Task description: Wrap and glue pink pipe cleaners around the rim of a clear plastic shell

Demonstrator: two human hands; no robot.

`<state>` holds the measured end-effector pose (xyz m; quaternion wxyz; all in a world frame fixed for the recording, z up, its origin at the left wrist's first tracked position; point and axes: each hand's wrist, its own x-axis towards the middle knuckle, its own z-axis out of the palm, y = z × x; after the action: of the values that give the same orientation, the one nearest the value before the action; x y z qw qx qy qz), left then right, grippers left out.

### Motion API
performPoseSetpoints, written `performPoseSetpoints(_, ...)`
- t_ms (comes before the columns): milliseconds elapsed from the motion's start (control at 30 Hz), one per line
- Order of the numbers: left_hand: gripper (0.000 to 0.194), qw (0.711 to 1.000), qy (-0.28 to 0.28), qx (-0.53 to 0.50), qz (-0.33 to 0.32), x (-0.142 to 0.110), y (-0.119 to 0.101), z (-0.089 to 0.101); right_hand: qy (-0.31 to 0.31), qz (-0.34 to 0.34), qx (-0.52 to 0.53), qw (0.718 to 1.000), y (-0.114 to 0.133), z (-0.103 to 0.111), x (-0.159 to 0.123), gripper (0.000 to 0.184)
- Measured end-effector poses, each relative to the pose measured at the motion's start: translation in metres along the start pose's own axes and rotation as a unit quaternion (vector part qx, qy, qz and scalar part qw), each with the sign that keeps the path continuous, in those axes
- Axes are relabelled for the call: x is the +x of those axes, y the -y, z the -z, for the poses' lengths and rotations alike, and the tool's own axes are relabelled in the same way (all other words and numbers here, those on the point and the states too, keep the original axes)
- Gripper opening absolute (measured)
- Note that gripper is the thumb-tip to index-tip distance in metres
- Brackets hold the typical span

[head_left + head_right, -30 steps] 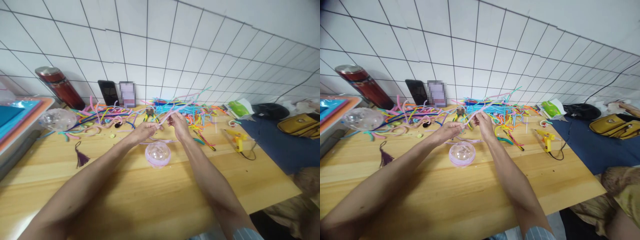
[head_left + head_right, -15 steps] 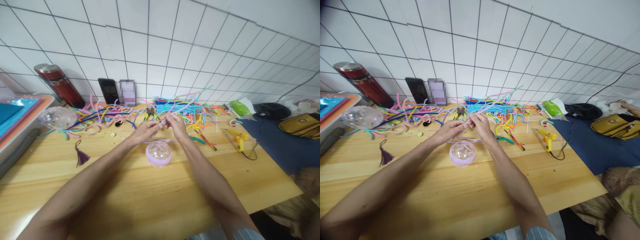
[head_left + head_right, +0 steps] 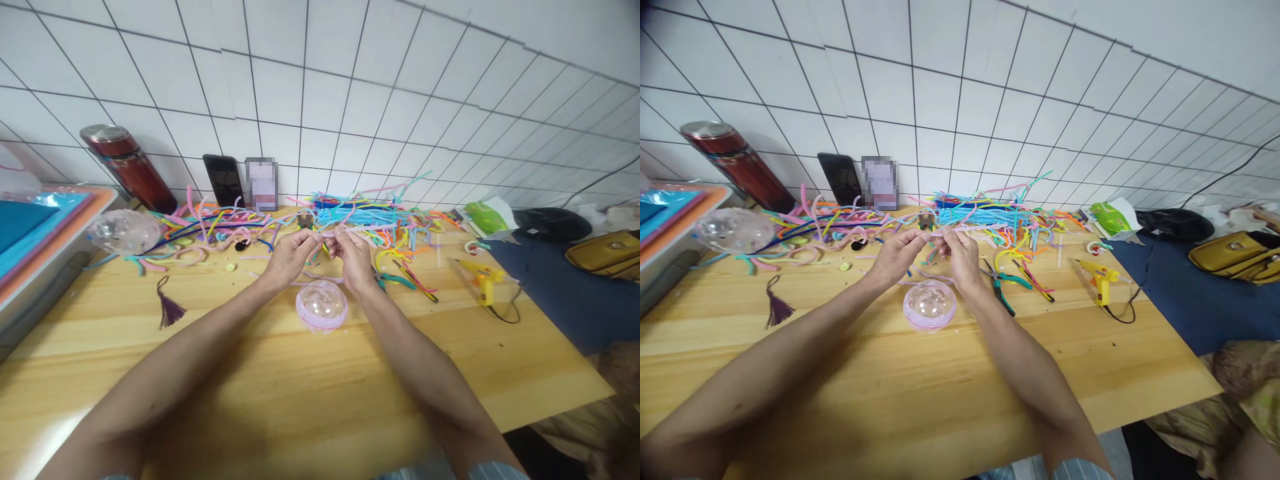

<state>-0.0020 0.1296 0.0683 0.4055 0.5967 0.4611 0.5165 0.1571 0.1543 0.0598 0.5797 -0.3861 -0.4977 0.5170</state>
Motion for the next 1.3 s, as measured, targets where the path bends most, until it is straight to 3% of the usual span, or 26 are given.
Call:
performPoseSetpoints(300,0.049,0.987,0.089,-0.099,0.086,0.002,0.002,0.003,-0.018,0.020,-0.039,0.999,0.007,0.010,0.008,0.057)
performPoseSetpoints(533,0.046,0.979,0.080,-0.150,0.114,0.004,0.005,0.004,-0.030,0.027,-0.038,0.998,0.006,0.007,0.007,0.057)
performPoseSetpoints(767,0.048,0.969,0.120,-0.158,0.148,0.003,0.000,0.005,-0.040,0.040,-0.044,0.997,0.008,0.014,0.013,0.057)
performPoseSetpoints(1067,0.036,0.978,0.075,-0.119,0.155,0.003,0.004,0.006,0.002,0.041,-0.049,0.998,0.008,0.013,0.009,0.056)
performPoseSetpoints(1200,0.038,0.977,0.086,-0.120,0.156,0.003,0.001,0.004,0.048,0.028,-0.073,0.996,0.005,0.014,0.010,0.057)
performPoseSetpoints(1300,0.041,0.973,0.106,-0.127,0.159,0.004,0.001,0.004,0.043,0.021,-0.057,0.997,0.004,0.015,0.012,0.057)
